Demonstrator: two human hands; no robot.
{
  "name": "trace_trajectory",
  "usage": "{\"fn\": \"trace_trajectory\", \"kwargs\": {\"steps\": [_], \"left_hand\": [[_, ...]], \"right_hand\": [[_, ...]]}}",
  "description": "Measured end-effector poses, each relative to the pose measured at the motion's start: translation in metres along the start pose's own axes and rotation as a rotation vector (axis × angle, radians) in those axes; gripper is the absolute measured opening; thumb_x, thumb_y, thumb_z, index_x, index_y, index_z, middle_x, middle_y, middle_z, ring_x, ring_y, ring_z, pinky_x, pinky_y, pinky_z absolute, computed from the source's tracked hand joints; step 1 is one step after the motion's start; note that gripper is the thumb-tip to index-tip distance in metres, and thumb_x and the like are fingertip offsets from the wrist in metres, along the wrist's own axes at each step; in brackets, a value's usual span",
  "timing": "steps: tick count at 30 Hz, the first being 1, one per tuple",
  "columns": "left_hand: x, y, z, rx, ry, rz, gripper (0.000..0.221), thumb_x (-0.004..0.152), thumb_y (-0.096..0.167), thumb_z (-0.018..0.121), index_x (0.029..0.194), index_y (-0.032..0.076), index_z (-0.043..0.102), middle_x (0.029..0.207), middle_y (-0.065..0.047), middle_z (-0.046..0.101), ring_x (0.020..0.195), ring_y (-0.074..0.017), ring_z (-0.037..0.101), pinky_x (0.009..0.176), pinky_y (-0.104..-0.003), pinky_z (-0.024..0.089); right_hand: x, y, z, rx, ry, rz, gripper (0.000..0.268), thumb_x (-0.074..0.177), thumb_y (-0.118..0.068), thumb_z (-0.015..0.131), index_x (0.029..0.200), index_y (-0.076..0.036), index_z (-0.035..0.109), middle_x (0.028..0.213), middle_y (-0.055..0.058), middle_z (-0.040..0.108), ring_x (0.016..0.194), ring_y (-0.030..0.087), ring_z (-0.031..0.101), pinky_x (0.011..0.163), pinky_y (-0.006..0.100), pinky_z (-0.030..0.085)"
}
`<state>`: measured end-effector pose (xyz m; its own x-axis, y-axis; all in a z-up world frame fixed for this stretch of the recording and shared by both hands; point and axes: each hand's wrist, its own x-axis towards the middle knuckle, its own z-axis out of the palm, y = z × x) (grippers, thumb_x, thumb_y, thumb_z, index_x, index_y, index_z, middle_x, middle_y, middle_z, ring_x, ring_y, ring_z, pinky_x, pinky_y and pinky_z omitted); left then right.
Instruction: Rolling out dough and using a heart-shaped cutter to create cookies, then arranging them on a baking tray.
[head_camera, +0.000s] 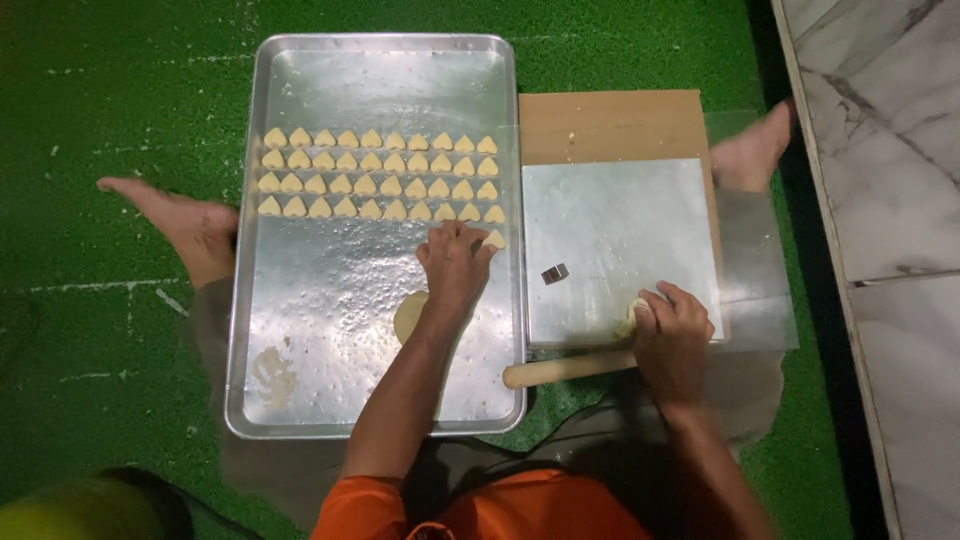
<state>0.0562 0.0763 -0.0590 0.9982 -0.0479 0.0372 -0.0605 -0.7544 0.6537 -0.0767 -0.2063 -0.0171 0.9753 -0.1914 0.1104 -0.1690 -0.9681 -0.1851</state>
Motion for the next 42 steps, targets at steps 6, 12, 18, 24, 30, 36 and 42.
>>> {"fn": "trace_trajectory", "kwargs": {"steps": [6,12,18,24,30,36,42], "left_hand": [[0.0,0.0,0.002,-0.015,0.024,0.005,0.019,0.094,0.027,0.075,0.11,0.016,0.075,0.113,-0.006,0.056,0.118,-0.0316,0.052,0.106,-0.062,0.029],[0.003,-0.003,0.004,-0.004,-0.004,0.002,0.022,0.093,0.028,0.076,0.111,0.015,0.075,0.114,-0.007,0.056,0.119,-0.0314,0.05,0.107,-0.062,0.028],[0.0,0.004,-0.008,0.0,-0.059,0.001,0.033,0.089,0.026,0.08,0.119,0.012,0.074,0.117,-0.01,0.058,0.12,-0.0341,0.05,0.109,-0.064,0.027],[-0.003,0.004,-0.008,0.019,-0.088,-0.005,0.032,0.089,0.027,0.08,0.117,0.014,0.074,0.117,-0.008,0.056,0.122,-0.0323,0.049,0.111,-0.062,0.029],[-0.008,0.015,-0.024,0.034,-0.133,0.005,0.036,0.092,0.026,0.077,0.124,0.01,0.071,0.12,-0.012,0.057,0.123,-0.0342,0.051,0.111,-0.063,0.029],[-0.037,0.036,-0.064,0.016,-0.054,0.058,0.02,0.099,0.03,0.066,0.113,0.018,0.073,0.111,-0.007,0.066,0.11,-0.0319,0.065,0.105,-0.06,0.04],[-0.111,0.052,-0.04,-0.506,-0.125,0.182,0.028,0.101,0.024,0.062,0.123,0.008,0.072,0.118,-0.02,0.071,0.115,-0.0405,0.066,0.1,-0.053,0.049]], "right_hand": [[0.001,0.015,0.02,0.161,-0.009,0.034,0.067,0.114,-0.054,0.021,0.127,-0.01,0.069,0.134,0.015,0.06,0.131,0.039,0.056,0.102,0.065,0.047],[0.003,0.007,0.009,0.084,0.014,0.002,0.061,0.113,-0.048,0.026,0.125,-0.01,0.072,0.132,0.015,0.064,0.128,0.037,0.061,0.099,0.063,0.051],[0.003,0.017,0.025,0.149,0.032,-0.009,0.074,0.113,-0.057,0.015,0.127,-0.008,0.069,0.133,0.018,0.062,0.128,0.041,0.059,0.1,0.067,0.048],[-0.001,0.003,0.006,0.039,0.061,-0.053,0.041,0.113,-0.037,0.041,0.129,-0.01,0.068,0.13,0.013,0.062,0.124,0.037,0.062,0.098,0.061,0.052],[-0.003,0.035,0.039,0.188,0.127,-0.229,0.048,0.107,-0.054,0.048,0.142,-0.021,0.056,0.135,0.011,0.057,0.129,0.038,0.057,0.1,0.064,0.047],[-0.001,0.027,0.001,0.308,-0.062,-0.182,0.03,0.105,-0.037,0.057,0.126,-0.017,0.068,0.116,0.004,0.068,0.111,0.029,0.068,0.09,0.046,0.056],[0.001,0.014,0.017,0.756,0.046,-0.114,0.017,0.101,-0.029,0.069,0.105,-0.013,0.072,0.094,0.002,0.071,0.075,0.017,0.071,0.062,0.029,0.058]]}}
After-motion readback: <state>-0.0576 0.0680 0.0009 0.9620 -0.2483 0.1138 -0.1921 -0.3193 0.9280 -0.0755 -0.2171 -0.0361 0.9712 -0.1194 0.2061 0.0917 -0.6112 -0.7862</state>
